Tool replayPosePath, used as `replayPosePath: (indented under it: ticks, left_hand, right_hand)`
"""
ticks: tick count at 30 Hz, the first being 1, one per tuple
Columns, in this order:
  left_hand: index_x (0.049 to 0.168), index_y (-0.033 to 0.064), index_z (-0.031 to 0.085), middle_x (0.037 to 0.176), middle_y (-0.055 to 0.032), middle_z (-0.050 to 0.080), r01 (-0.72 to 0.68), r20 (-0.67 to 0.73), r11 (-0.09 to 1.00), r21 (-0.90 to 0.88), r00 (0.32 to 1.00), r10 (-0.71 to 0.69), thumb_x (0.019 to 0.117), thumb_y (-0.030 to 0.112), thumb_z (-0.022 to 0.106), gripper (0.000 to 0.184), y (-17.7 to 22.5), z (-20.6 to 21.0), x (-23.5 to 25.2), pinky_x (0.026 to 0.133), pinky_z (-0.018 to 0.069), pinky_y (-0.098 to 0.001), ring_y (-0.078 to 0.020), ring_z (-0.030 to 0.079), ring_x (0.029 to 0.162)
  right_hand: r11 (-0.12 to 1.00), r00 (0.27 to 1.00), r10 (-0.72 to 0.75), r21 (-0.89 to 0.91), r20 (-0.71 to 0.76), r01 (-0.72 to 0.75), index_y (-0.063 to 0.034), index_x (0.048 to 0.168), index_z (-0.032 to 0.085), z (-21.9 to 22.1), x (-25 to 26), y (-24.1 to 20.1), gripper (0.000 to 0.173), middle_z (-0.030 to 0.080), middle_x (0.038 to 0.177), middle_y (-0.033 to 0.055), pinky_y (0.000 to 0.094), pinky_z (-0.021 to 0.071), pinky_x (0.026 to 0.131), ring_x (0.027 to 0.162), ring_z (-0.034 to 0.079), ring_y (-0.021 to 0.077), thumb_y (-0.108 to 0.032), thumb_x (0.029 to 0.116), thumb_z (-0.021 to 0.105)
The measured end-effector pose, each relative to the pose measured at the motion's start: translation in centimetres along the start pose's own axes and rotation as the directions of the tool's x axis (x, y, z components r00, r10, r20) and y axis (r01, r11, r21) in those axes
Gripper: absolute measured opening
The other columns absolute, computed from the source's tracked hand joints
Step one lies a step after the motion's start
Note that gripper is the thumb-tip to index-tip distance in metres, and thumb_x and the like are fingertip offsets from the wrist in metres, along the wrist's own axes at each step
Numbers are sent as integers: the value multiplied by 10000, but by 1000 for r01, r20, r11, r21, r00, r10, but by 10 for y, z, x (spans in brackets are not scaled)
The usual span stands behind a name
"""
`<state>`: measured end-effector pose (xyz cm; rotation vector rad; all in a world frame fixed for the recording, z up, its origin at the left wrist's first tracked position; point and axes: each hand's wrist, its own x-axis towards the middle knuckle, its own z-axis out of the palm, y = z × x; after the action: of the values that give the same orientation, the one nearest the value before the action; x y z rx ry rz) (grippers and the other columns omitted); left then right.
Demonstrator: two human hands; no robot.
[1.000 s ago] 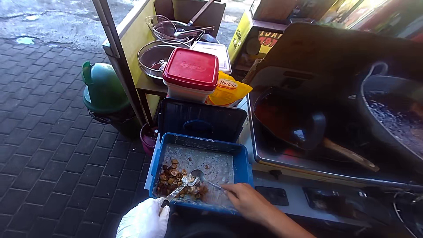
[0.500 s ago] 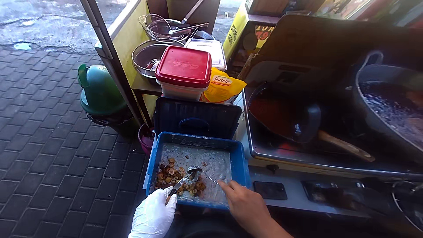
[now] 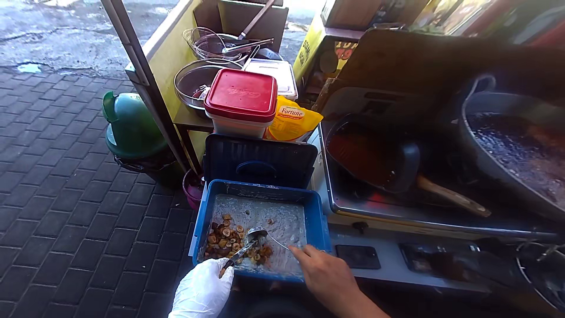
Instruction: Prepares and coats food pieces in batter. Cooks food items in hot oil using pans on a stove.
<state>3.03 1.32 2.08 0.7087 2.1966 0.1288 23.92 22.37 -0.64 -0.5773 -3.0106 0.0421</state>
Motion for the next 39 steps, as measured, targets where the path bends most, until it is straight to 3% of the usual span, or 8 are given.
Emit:
replayPosePath:
  ticks: [4,13,16,20,27,32,35,39]
  left_hand:
    - [1267,324,704,1211,23,724,58,-5,998,21,998,-58,994,516,426,434,0,8,20,952,546,-504,-184,678,1148]
    - [1251,309,713,1219,15,722,98,-7,992,76,995,-98,991,524,430,440,5,0,15,938,547,-516,-202,677,1151]
    - [1280,350,703,1219,42,723,61,-42,998,-11,997,-61,996,520,447,419,3,-9,5,957,542,-501,-172,674,1151]
    - [1294,352,695,1217,43,720,7,-66,999,-33,998,-9,999,508,438,421,1,-5,13,967,538,-482,-156,671,1151]
    - [1227,349,719,1161,36,734,-25,9,999,39,1000,24,976,525,457,404,10,-8,27,915,553,-513,-177,688,1104]
    - [1150,314,742,1122,17,743,-4,35,992,125,999,0,960,518,460,396,14,-13,38,867,557,-543,-205,702,1069]
    - [1170,301,740,1145,8,740,11,18,984,176,1000,-15,967,511,454,408,15,-19,40,882,560,-531,-211,698,1093]
    - [1108,223,734,1136,-47,735,40,35,956,289,998,-52,975,479,457,400,17,-26,41,863,559,-537,-252,700,1087]
  right_hand:
    - [999,980,36,-18,196,-33,-231,1315,707,11,32,-2,439,713,967,104,436,584,589,751,716,284,-58,943,553]
    - [1000,802,-2,13,598,-7,-164,1484,537,12,77,-7,506,648,1250,210,551,574,818,1051,685,405,-9,1012,439]
    - [999,830,-27,43,557,3,-196,1462,571,8,63,1,497,680,1177,186,538,581,760,954,709,383,-40,1005,450]
    - [992,981,-89,100,173,73,-248,1302,712,17,33,12,418,697,913,87,428,577,561,699,699,262,-99,958,526]
    - [983,986,111,135,123,-127,-275,1302,716,9,9,14,409,702,897,56,422,579,573,721,707,229,-185,1018,437]
    - [946,905,289,51,314,-320,-254,1347,686,-5,10,4,428,723,1020,88,478,595,664,849,732,281,-178,1020,420]
    - [898,688,395,-99,609,-428,-179,1424,600,-27,34,-7,447,682,1232,151,548,583,817,1049,704,356,-125,1016,427]
    - [886,574,432,-208,696,-415,-38,1267,645,-35,58,-31,343,681,1220,197,559,580,826,1074,697,388,-44,960,493]
